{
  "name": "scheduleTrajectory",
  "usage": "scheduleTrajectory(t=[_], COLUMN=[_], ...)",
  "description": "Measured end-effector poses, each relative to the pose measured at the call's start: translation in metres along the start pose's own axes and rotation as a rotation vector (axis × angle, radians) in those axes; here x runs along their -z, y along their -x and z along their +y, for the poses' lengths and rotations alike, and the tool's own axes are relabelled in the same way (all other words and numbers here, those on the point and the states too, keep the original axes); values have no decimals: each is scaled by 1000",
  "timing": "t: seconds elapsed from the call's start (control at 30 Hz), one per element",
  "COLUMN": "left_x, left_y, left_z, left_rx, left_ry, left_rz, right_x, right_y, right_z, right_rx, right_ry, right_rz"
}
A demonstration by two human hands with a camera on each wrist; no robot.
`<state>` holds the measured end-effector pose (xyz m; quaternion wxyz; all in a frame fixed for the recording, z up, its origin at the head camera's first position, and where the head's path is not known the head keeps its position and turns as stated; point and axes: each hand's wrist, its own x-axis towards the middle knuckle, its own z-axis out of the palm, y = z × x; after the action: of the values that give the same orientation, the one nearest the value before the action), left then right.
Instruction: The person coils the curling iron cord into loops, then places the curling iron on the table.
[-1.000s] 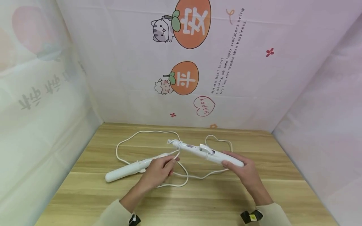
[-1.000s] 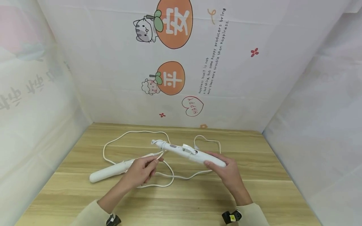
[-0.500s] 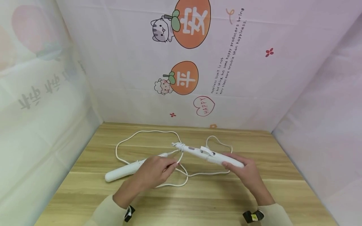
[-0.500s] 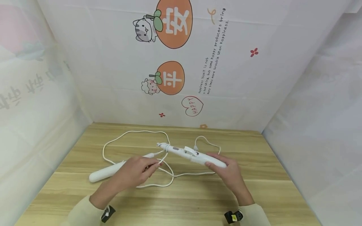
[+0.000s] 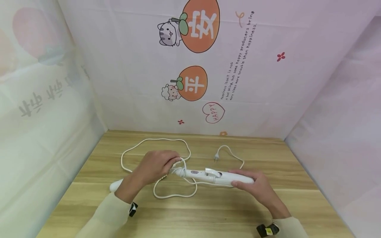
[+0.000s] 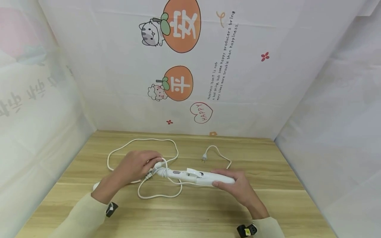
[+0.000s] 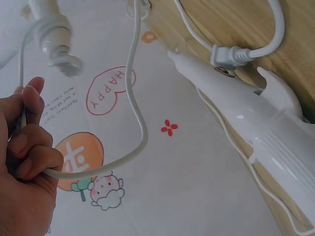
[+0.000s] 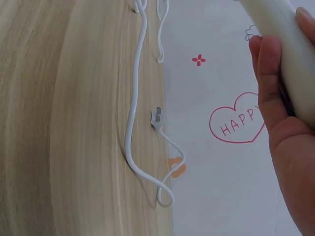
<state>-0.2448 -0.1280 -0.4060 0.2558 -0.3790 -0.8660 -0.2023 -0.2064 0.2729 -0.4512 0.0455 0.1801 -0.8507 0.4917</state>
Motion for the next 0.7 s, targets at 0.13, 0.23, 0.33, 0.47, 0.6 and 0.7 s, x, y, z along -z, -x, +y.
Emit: scheduleTrajectory(t=[0.13, 0.23, 0.33, 0.47, 0.6, 0.7], left_x=[-1, -1, -2, -2, -7, -14], left_y=[-1, -1, 0, 3, 9, 13], left_z=[-7, -11, -14, -15, -16, -15], left_rx=[66, 138, 170, 223, 308, 312], left_ry=[135, 314, 472, 611, 709, 790], left_rz=[-80, -156, -211, -278, -332, -326], right_x=[2, 4, 5, 4, 1, 0], right_y=[2, 1, 0, 0, 0, -1], right_z=[-4, -10, -16, -18, -15, -14], right_rx=[31, 44, 59, 86, 102, 90], right_ry=[-46, -94, -136, -167, -172, -167], right_rz=[-24, -47, -68, -70, -49, -34])
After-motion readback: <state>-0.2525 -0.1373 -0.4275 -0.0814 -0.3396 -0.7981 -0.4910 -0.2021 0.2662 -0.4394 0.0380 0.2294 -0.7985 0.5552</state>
